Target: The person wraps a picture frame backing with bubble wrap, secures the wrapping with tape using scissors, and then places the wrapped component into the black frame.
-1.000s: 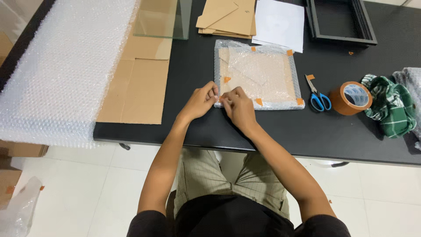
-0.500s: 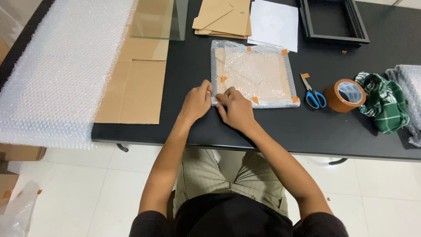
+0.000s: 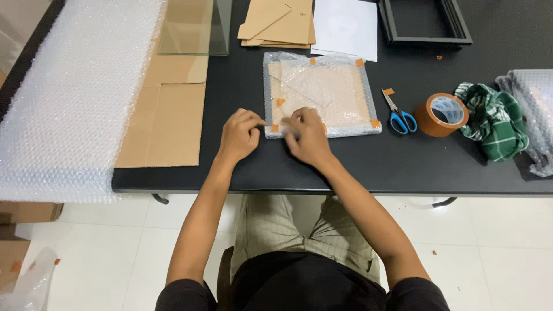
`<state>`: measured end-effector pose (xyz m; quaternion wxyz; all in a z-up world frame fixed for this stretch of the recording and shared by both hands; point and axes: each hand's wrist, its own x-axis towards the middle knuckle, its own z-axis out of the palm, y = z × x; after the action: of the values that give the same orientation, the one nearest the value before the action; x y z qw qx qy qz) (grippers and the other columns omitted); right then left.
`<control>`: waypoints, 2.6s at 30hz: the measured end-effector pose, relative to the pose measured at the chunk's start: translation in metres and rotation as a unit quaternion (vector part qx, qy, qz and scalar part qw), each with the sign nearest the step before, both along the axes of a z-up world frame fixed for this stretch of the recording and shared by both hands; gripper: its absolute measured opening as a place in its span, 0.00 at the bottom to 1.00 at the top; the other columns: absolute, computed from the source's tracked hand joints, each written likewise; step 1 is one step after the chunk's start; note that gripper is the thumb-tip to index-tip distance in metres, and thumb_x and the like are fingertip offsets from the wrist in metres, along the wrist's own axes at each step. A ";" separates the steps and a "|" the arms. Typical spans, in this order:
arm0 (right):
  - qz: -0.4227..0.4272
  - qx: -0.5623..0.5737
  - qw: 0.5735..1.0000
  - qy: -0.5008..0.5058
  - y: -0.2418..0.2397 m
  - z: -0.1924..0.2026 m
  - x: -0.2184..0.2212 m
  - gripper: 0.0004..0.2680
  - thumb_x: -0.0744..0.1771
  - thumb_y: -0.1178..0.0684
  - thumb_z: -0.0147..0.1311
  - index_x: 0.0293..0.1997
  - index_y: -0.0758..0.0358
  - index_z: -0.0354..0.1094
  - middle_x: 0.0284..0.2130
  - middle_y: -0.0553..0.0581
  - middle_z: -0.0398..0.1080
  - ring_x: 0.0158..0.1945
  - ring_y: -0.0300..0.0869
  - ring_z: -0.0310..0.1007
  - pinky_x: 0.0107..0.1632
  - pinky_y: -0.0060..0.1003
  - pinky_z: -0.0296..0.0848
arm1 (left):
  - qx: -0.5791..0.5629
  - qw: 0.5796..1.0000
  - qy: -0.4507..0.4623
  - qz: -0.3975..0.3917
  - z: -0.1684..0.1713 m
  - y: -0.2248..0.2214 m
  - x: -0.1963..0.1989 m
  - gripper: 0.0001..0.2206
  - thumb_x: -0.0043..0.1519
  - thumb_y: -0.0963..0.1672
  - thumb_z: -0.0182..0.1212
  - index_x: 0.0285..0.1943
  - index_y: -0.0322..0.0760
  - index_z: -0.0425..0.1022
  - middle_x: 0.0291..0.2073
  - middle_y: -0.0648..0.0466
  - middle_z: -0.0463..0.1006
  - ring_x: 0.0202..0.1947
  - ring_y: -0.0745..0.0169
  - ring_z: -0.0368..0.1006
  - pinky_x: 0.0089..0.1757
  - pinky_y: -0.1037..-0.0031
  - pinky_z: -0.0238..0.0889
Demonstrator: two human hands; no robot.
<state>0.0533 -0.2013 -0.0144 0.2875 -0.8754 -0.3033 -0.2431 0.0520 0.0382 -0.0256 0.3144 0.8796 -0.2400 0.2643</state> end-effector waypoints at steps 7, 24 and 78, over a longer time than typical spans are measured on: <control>-0.131 0.125 0.980 -0.086 -0.118 0.025 0.015 0.09 0.67 0.58 0.57 0.52 0.59 0.78 0.43 0.59 0.67 0.48 0.58 0.69 0.51 0.48 0.69 | -0.043 0.996 -0.083 0.011 0.030 -0.055 0.016 0.16 0.53 0.34 0.54 0.42 0.42 0.84 0.34 0.55 0.76 0.39 0.55 0.71 0.41 0.67 0.67; -0.435 -0.033 0.887 0.153 -0.242 -0.020 0.134 0.12 0.66 0.47 0.61 0.52 0.57 0.77 0.37 0.64 0.77 0.40 0.65 0.82 0.40 0.60 0.81 | 0.094 0.995 -0.028 -0.012 -0.005 -0.333 0.107 0.13 0.52 0.42 0.65 0.46 0.35 0.82 0.35 0.47 0.79 0.41 0.47 0.73 0.40 0.59 0.66; -0.034 0.009 0.991 0.132 -0.107 0.063 0.068 0.22 0.63 0.54 0.66 0.64 0.56 0.64 0.61 0.64 0.66 0.56 0.63 0.75 0.55 0.59 0.77 | 0.121 0.942 0.198 0.242 0.012 -0.083 0.136 0.38 0.64 0.56 0.64 0.80 0.36 0.59 0.74 0.33 0.59 0.76 0.29 0.49 0.67 0.42 0.51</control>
<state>0.1208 -0.3086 0.0486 0.3246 -0.9070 -0.2303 -0.1378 0.1883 -0.0444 -0.0133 0.1732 0.9772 0.0168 0.1215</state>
